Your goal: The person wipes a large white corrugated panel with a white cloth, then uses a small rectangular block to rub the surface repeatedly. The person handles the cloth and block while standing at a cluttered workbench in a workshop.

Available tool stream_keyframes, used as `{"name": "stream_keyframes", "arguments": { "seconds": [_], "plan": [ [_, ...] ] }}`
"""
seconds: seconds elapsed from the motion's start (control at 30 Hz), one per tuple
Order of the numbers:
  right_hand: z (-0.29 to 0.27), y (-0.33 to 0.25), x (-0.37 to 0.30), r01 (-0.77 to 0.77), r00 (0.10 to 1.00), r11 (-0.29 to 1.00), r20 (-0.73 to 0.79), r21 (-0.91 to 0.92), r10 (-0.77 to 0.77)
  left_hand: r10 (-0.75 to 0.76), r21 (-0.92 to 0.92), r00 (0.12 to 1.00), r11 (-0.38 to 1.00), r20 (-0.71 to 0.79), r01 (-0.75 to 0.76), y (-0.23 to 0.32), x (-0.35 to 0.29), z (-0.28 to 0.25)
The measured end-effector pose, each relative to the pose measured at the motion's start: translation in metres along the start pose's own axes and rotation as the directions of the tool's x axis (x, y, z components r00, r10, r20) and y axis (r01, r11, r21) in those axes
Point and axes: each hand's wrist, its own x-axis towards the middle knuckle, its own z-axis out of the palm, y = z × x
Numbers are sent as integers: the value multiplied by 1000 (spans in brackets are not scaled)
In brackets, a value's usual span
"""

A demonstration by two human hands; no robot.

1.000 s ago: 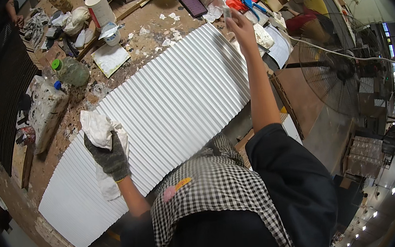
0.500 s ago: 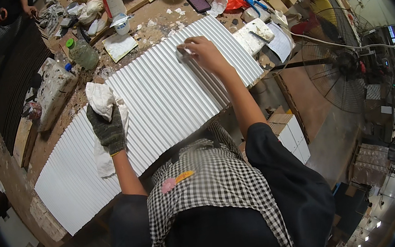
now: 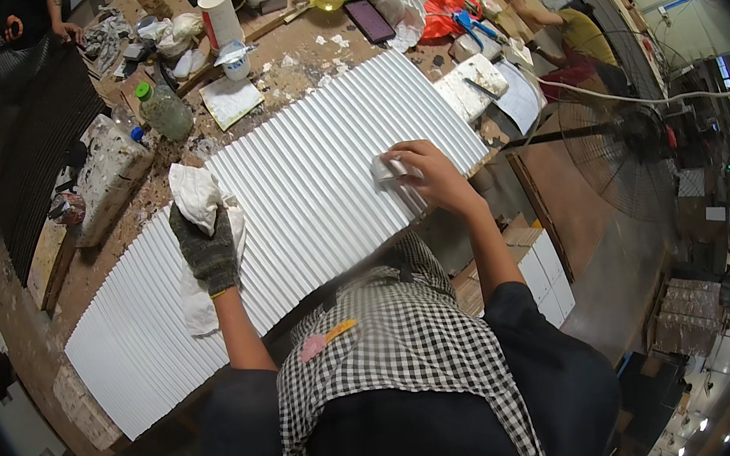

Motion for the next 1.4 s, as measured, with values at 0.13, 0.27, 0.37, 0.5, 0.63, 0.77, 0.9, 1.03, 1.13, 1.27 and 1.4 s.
{"name": "stream_keyframes", "arguments": {
  "seconds": [0.13,0.27,0.37,0.5,0.63,0.77,0.9,1.03,1.13,1.27,1.4],
  "plan": [
    [-11,30,64,83,985,992,-162,99,-66,-1,27,999,1000,-37,2,1,-2,-1],
    [-32,121,158,-167,926,985,-350,-51,139,11,181,996,983,-93,6,-10,-2,-1],
    [-37,177,226,-232,922,969,-335,-81,193,9,199,985,980,-170,25,-15,-3,-4],
    [-10,261,290,-144,964,934,-258,-326,58,-29,336,980,937,-196,95,-25,-8,-8],
    [10,301,340,-178,984,891,-76,-417,161,-113,401,977,899,-179,177,-30,-6,-13],
    [23,314,369,-211,970,876,17,-434,243,-138,375,967,902,-216,213,-30,-8,-13],
    [31,331,381,-209,967,870,40,-446,252,-132,374,963,902,-234,215,-30,-9,-10],
    [35,329,388,-205,962,865,70,-458,264,-160,403,959,882,-235,246,-27,-11,-13],
    [37,330,388,-201,963,863,70,-464,262,-173,412,957,874,-232,258,-24,-12,-12],
    [39,331,387,-152,980,873,44,-464,193,-188,409,953,871,-237,274,-20,-11,-13],
    [37,333,387,-153,983,876,25,-458,185,-219,403,945,863,-244,304,-13,-8,-11]
  ]
}}
